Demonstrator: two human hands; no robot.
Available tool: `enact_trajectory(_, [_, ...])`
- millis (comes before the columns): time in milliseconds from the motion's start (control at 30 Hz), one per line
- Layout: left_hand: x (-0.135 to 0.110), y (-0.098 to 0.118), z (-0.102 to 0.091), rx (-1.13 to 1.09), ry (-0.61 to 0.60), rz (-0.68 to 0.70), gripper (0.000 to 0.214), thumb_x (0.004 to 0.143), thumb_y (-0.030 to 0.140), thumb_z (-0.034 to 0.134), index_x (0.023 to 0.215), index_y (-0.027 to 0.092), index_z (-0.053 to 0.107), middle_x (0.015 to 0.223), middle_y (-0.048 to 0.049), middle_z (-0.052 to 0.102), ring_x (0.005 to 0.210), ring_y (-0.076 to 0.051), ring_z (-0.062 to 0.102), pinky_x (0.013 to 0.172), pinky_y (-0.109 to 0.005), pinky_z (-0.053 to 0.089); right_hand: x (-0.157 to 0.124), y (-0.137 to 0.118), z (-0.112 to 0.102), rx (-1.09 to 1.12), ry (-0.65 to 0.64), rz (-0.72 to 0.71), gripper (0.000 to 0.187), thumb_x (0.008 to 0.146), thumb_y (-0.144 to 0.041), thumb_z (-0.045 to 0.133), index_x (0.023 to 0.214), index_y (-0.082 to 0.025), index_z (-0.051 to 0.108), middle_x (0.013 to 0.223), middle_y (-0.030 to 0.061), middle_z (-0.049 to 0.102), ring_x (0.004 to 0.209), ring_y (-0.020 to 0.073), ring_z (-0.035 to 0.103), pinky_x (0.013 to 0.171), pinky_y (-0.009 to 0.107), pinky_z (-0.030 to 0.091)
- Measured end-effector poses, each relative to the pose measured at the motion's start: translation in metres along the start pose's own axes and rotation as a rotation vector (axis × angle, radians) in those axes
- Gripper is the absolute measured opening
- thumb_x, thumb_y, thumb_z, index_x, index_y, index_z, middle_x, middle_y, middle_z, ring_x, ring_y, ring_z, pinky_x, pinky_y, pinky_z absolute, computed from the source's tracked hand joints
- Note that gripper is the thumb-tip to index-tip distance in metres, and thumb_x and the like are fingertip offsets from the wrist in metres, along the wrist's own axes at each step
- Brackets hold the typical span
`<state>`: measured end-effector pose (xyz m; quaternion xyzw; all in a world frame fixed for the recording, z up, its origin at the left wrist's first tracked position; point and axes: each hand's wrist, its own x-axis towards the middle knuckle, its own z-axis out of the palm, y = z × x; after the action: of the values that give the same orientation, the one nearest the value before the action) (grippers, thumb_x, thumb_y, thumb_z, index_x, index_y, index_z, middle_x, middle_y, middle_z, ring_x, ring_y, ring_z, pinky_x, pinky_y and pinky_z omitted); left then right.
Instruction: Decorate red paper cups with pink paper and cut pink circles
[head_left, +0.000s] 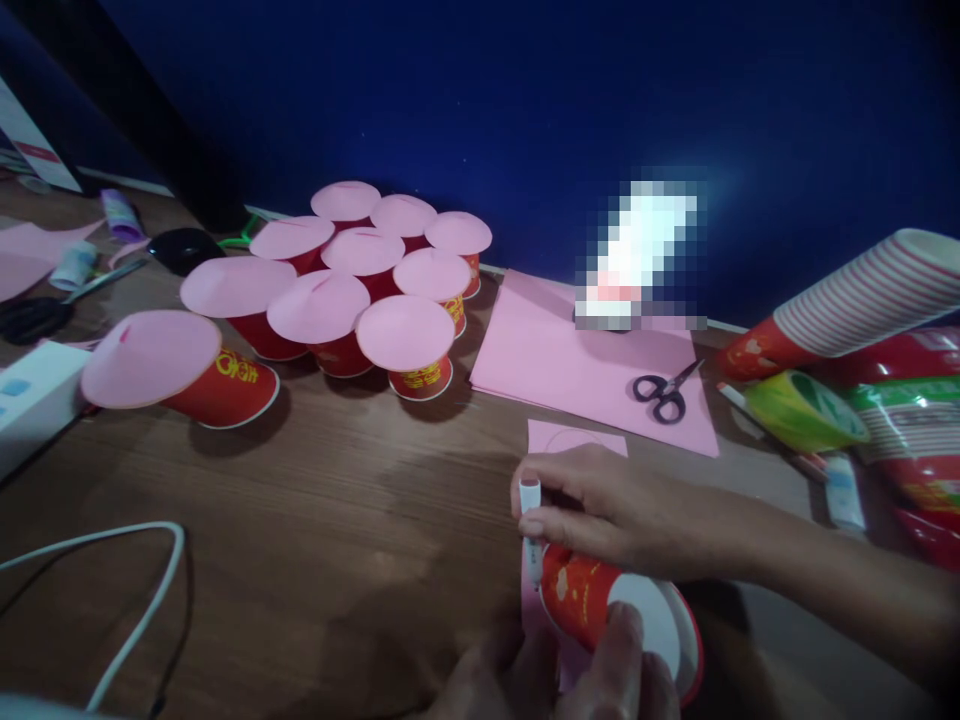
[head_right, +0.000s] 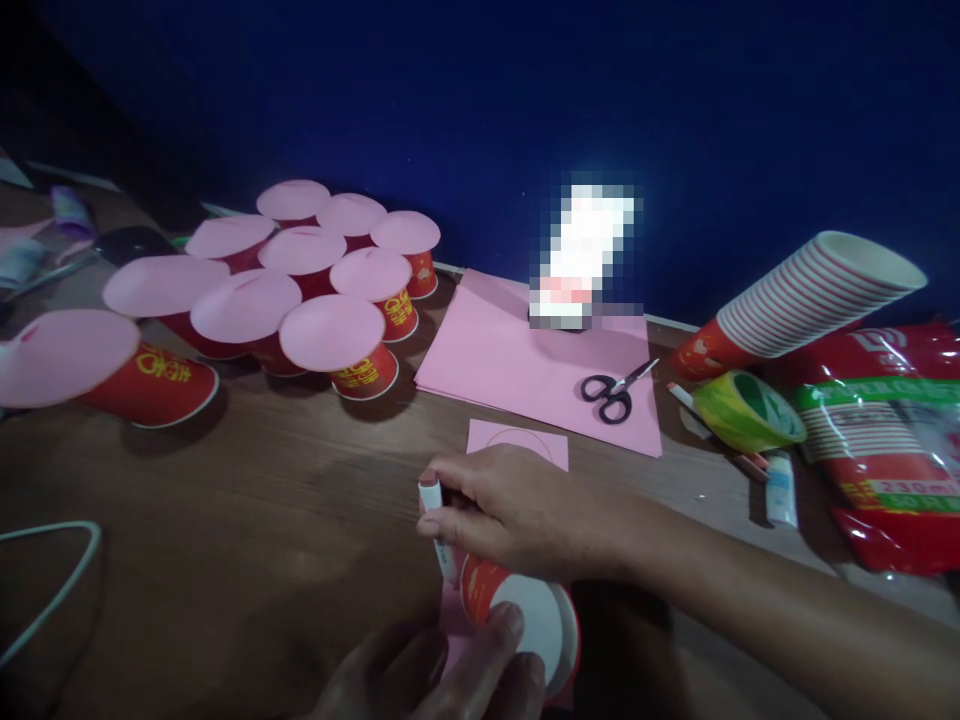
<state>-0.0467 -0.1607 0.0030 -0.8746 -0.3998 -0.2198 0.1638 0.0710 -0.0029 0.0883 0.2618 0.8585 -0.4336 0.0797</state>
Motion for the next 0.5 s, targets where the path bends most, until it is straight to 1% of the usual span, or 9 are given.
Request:
enact_trajectory(67, [0.000, 0.002, 0.002, 0.016, 0.017, -0.013, 0.045, 0.072, 0.032, 0.070, 0.116, 0.028, 0.058, 0.135, -0.0069, 0.051, 0.066, -0.011, 0.061, 0.046, -0.023, 0.051, 0.001, -0.001, -0.001, 0.015, -0.042, -0.013, 0.018, 0.093, -0.033, 0.050, 0.088, -0.018, 0.059, 0.078, -0.0005, 0.062, 0.070, 0.0119, 0.054, 0.061, 0.023, 0.037])
enact_trajectory(133, [-0.001, 0.005, 0.005, 0.037, 0.057, -0.046, 0.046, 0.073, 0.034, 0.070, 0.116, 0.029, 0.058, 0.132, -0.0064, 0.053, 0.062, -0.009, 0.059, 0.046, -0.022, 0.050, 0.002, -0.001, -0.003, 0.029, -0.078, -0.030, 0.018, 0.093, -0.033, 0.050, 0.088, -0.018, 0.059, 0.082, 0.0003, 0.063, 0.073, 0.0120, 0.056, 0.063, 0.023, 0.038])
enact_trajectory(200, [-0.004, 0.008, 0.008, 0.074, 0.065, -0.045, 0.046, 0.075, 0.035, 0.069, 0.119, 0.030, 0.056, 0.126, -0.0056, 0.058, 0.057, -0.007, 0.056, 0.046, -0.021, 0.049, 0.004, -0.002, -0.004, 0.037, -0.106, -0.047, 0.018, 0.093, -0.033, 0.051, 0.088, -0.018, 0.060, 0.085, 0.0008, 0.064, 0.075, 0.0123, 0.057, 0.065, 0.023, 0.039])
enact_trajectory(333, [-0.015, 0.017, 0.014, 0.132, 0.024, -0.040, 0.046, 0.077, 0.034, 0.067, 0.121, 0.034, 0.054, 0.111, -0.0008, 0.066, 0.058, -0.008, 0.058, 0.045, -0.021, 0.050, 0.007, -0.004, -0.006, 0.010, -0.110, -0.044, 0.019, 0.093, -0.035, 0.050, 0.089, -0.019, 0.060, 0.086, 0.0004, 0.065, 0.077, 0.0132, 0.057, 0.065, 0.023, 0.039])
enact_trajectory(433, [-0.026, 0.024, 0.016, 0.090, 0.001, -0.087, 0.042, 0.077, 0.030, 0.067, 0.117, 0.035, 0.056, 0.103, 0.0002, 0.068, 0.063, -0.010, 0.062, 0.045, -0.020, 0.050, 0.011, -0.008, -0.006, -0.032, -0.097, -0.027, 0.019, 0.093, -0.036, 0.049, 0.091, -0.021, 0.060, 0.083, -0.0005, 0.065, 0.075, 0.0135, 0.057, 0.063, 0.023, 0.037])
enact_trajectory(500, [-0.032, 0.027, 0.016, 0.047, -0.052, -0.138, 0.035, 0.079, 0.029, 0.064, 0.113, 0.034, 0.059, 0.099, -0.0007, 0.069, 0.062, -0.011, 0.063, 0.042, -0.019, 0.048, 0.014, -0.010, -0.006, -0.049, -0.111, -0.039, 0.019, 0.093, -0.036, 0.049, 0.093, -0.021, 0.060, 0.084, 0.0000, 0.065, 0.074, 0.0136, 0.057, 0.062, 0.023, 0.037])
